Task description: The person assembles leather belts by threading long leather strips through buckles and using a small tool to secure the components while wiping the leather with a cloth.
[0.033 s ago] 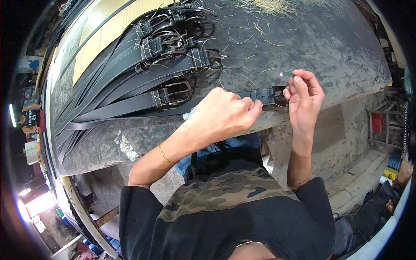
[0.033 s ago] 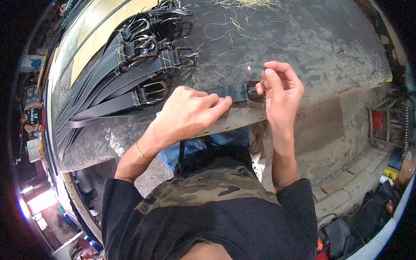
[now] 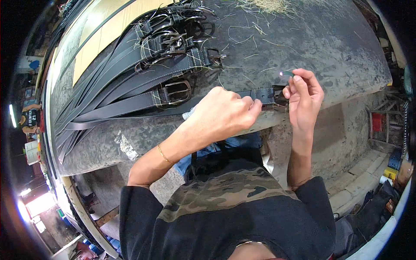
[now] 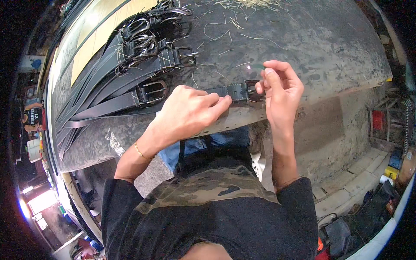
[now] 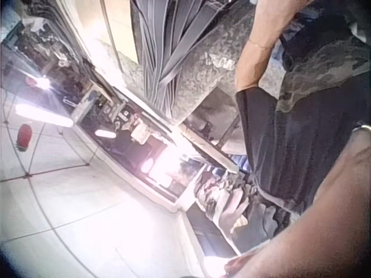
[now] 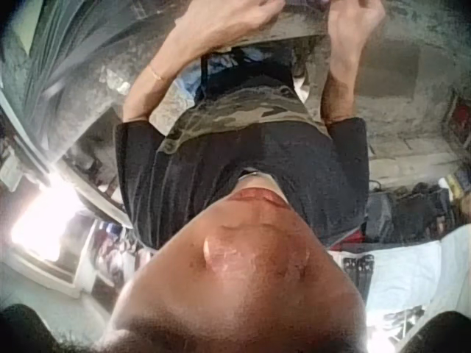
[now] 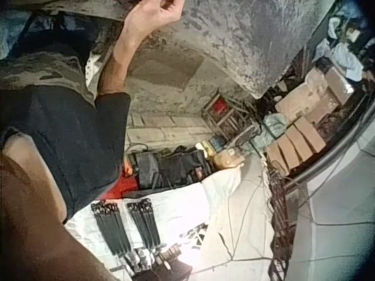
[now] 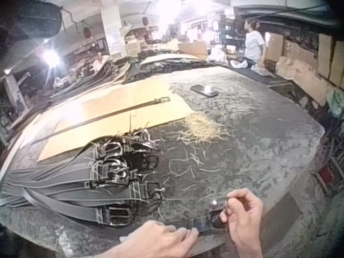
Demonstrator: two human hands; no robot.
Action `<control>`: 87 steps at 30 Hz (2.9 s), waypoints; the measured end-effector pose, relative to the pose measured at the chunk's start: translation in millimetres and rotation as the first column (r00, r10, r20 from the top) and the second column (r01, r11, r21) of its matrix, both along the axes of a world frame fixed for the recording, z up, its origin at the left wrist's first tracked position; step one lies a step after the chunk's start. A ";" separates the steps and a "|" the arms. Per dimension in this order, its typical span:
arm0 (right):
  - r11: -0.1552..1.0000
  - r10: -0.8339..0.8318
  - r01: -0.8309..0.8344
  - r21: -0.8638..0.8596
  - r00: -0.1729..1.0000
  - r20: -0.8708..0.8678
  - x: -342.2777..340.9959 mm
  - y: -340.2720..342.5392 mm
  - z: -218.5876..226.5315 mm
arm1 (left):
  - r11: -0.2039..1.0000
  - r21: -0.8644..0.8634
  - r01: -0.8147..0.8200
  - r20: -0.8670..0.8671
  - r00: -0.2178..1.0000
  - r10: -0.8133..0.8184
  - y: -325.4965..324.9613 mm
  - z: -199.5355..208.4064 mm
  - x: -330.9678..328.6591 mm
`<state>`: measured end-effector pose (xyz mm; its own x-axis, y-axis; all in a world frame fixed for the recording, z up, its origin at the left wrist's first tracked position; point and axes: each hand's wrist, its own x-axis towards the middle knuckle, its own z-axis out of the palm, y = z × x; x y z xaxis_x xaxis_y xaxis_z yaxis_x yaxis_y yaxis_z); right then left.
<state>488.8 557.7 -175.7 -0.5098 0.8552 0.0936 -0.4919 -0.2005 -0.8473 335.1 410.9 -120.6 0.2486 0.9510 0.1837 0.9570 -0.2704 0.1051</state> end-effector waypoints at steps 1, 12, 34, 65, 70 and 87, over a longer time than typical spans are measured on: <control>1.000 0.003 -0.004 -0.001 1.000 -0.002 -0.2 0.5 -0.6 | 1.000 -0.004 -0.001 -0.017 1.000 0.001 1.1 0.9 0.2; 1.000 0.016 -0.017 -0.017 0.999 -0.033 1.9 0.6 -0.4 | 0.993 -0.015 0.117 -0.125 0.985 -0.118 15.8 -1.1 -5.0; 0.993 -0.094 0.090 0.074 0.994 0.054 -6.8 -7.5 0.7 | 0.991 0.131 -0.015 0.179 0.984 -0.009 -9.0 -18.8 -6.1; 0.601 -0.089 -0.230 0.765 0.932 0.350 -7.0 -8.2 4.1 | 0.936 0.220 -0.277 0.350 0.917 0.189 -18.1 -36.7 9.2; 0.594 -0.088 -0.240 0.768 0.929 0.359 -8.4 -8.5 6.8 | 0.935 0.228 -0.272 0.362 0.915 0.178 -17.7 -34.2 8.5; 0.743 -0.089 -0.161 0.649 0.938 0.335 -9.4 -11.1 3.2 | 0.926 0.297 -0.233 0.367 0.923 0.115 -20.1 -33.4 7.6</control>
<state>479.4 546.5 -172.5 -0.6448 0.6191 0.4483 -0.1692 0.4564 -0.8736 342.7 390.8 -153.9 -0.0487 0.8432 0.5355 0.9143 -0.1782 0.3638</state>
